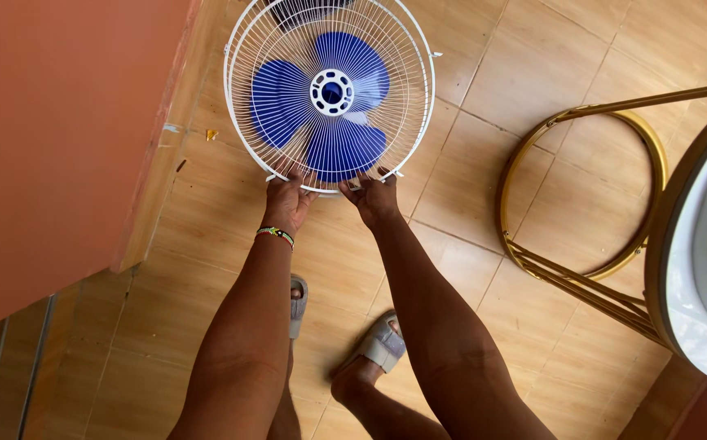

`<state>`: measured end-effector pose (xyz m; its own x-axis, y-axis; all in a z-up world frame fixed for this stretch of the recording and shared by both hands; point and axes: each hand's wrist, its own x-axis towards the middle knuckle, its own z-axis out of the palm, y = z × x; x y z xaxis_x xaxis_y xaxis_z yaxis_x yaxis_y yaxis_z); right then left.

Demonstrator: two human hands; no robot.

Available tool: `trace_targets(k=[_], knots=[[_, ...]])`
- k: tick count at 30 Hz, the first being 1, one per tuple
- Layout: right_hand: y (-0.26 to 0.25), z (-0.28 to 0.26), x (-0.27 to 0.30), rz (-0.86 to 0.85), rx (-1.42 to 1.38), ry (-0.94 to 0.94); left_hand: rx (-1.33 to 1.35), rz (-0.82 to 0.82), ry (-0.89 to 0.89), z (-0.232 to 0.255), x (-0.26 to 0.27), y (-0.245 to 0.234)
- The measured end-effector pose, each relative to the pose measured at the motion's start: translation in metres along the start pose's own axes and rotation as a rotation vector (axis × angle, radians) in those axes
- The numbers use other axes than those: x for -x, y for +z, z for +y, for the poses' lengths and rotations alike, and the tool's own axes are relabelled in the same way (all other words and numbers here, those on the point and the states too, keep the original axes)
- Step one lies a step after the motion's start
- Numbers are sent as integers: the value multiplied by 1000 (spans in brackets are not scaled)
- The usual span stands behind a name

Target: The person disassembles a standing electric fan by removing the front grille, the fan blades, and the rear grille, then detaches the motor housing from the stand. The power cord is unwrapped and a small tool kit is briefly handled. The fan remains disassembled at the end.

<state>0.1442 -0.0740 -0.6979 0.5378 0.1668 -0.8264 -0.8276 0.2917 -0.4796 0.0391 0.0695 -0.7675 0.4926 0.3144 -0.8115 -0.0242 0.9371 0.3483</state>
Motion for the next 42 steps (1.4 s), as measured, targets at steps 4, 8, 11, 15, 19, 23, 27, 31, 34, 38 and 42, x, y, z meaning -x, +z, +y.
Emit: trace_targets(k=[4, 8, 11, 15, 19, 23, 27, 31, 34, 38, 42], knots=[[2, -16, 39, -6, 84, 10, -63, 220, -28, 16, 30, 5], [6, -48, 120, 91, 287, -39, -190, 138, -43, 44, 119, 17], [13, -93, 206, 61, 270, -97, -333, -3, 32, 69, 208, 47], [28, -154, 334, -13, 217, -157, -483, -108, 10, 106, 322, 102], [39, -215, 446, -21, 203, -258, -649, -266, 5, 121, 414, 181], [50, -277, 539, 19, 132, -443, -824, -505, 36, 130, 496, 273], [40, -332, 616, 84, 32, -686, -919, -814, 131, 126, 568, 356], [4, -381, 676, 123, -30, -866, -963, -1022, 179, 97, 628, 431], [-38, -419, 699, 184, -46, -983, -982, -1161, 284, 67, 658, 475], [-100, -483, 703, 269, -33, -1064, -1099, -1107, 633, 16, 677, 524], [-147, -566, 666, 194, 79, -1188, -1206, -1040, 1196, -57, 675, 591]])
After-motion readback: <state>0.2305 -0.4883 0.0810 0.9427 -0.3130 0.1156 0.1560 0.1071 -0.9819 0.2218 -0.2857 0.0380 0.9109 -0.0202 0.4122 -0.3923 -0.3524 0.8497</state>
